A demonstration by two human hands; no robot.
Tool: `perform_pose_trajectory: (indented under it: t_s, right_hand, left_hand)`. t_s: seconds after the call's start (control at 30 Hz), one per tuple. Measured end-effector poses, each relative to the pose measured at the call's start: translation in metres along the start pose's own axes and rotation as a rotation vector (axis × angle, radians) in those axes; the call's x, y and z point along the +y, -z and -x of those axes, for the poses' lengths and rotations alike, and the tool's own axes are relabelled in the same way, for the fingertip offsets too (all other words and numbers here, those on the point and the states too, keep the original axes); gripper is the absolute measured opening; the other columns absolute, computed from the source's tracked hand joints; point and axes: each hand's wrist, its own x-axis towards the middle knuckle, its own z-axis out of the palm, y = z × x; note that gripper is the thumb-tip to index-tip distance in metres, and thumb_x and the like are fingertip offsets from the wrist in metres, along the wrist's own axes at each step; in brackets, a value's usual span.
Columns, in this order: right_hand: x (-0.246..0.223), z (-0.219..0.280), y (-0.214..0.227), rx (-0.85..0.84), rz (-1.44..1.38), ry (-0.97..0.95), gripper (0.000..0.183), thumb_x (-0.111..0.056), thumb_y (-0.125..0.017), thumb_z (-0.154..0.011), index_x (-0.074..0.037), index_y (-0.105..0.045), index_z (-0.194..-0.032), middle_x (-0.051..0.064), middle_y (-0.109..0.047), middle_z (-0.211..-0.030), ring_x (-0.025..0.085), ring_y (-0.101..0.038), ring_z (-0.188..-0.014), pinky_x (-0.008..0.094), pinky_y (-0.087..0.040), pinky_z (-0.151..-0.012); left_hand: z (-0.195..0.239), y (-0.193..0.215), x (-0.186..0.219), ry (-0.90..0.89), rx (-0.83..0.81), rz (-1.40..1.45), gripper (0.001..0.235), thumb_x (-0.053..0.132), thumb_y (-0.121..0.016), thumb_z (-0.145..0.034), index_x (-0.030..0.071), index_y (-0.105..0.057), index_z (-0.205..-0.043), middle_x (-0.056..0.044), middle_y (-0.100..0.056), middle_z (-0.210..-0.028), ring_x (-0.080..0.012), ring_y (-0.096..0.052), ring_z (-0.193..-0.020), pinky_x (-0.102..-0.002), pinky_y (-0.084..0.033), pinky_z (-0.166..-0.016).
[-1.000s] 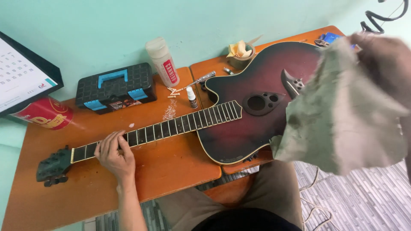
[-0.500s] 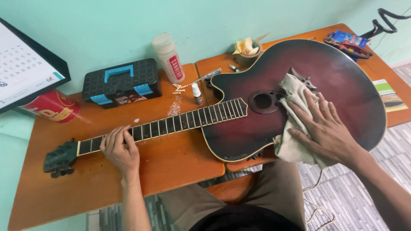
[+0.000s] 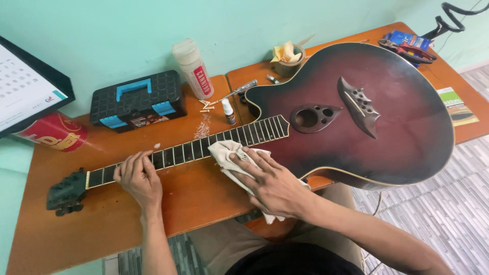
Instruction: The person applies a liquid from a small bottle to the guitar's fretboard and then wipes the entire guitar with a cloth. The person cleans the body, soundhole area, and neck of the guitar.
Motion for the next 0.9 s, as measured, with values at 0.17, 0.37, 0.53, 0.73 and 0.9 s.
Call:
perform_pose_trajectory:
  t_s: [0.17,0.37,0.53,0.73,0.9]
  right_hand:
    - [0.021,0.029,0.018,0.021,0.105,-0.098,0.059,-0.032,-0.051,-0.085,-0.010,-0.061,-0.140,0.018,-0.046,-0.158,0.045,-0.044,-0.143,0.053,-0.041,-0.111]
    - [0.081,0.107,0.053,0.039,0.427,-0.318,0.060,-0.038,-0.062,-0.080,-0.020,-0.064,-0.138,0.008,-0.058,-0.151,0.034,-0.052,-0.140,0.045,-0.037,-0.120]
    - [0.113,0.163,0.076,-0.019,0.607,-0.549,0.048,-0.037,-0.055,-0.087,-0.027,-0.070,-0.131,-0.002,-0.053,-0.164,0.025,-0.044,-0.156,0.041,-0.033,-0.128]
    - [0.069,0.101,0.055,0.018,0.356,-0.351,0.042,-0.025,-0.058,-0.086,-0.001,-0.074,-0.117,0.013,-0.069,-0.136,0.031,-0.047,-0.149,0.043,-0.027,-0.131]
    - [0.014,0.022,0.001,0.112,-0.025,-0.150,0.057,-0.035,-0.041,-0.093,0.000,-0.065,-0.131,0.022,-0.042,-0.161,0.043,-0.039,-0.148,0.053,-0.035,-0.117]
  left_hand:
    - [-0.001,0.000,-0.003,-0.014,0.007,-0.004,0.025,0.016,-0.053,-0.114,0.016,-0.078,-0.111,0.002,-0.073,-0.107,-0.0222,-0.067,-0.104,-0.039,-0.034,-0.106]
    - [0.000,0.001,-0.005,-0.043,0.013,-0.001,0.024,0.015,-0.054,-0.114,0.016,-0.078,-0.110,0.002,-0.074,-0.107,-0.0221,-0.068,-0.102,-0.038,-0.034,-0.105]
    - [-0.001,0.001,-0.003,-0.037,0.004,0.017,0.027,0.018,-0.051,-0.116,0.016,-0.078,-0.112,-0.001,-0.073,-0.107,-0.0236,-0.068,-0.102,-0.040,-0.034,-0.106]
    - [0.001,-0.003,-0.004,-0.043,0.014,-0.012,0.029,0.018,-0.051,-0.117,0.014,-0.079,-0.111,-0.002,-0.073,-0.104,-0.0247,-0.068,-0.100,-0.039,-0.036,-0.105]
    - [0.003,-0.009,-0.012,-0.058,0.039,-0.018,0.024,0.015,-0.056,-0.113,0.016,-0.080,-0.112,0.000,-0.073,-0.103,-0.0235,-0.067,-0.099,-0.038,-0.037,-0.104]
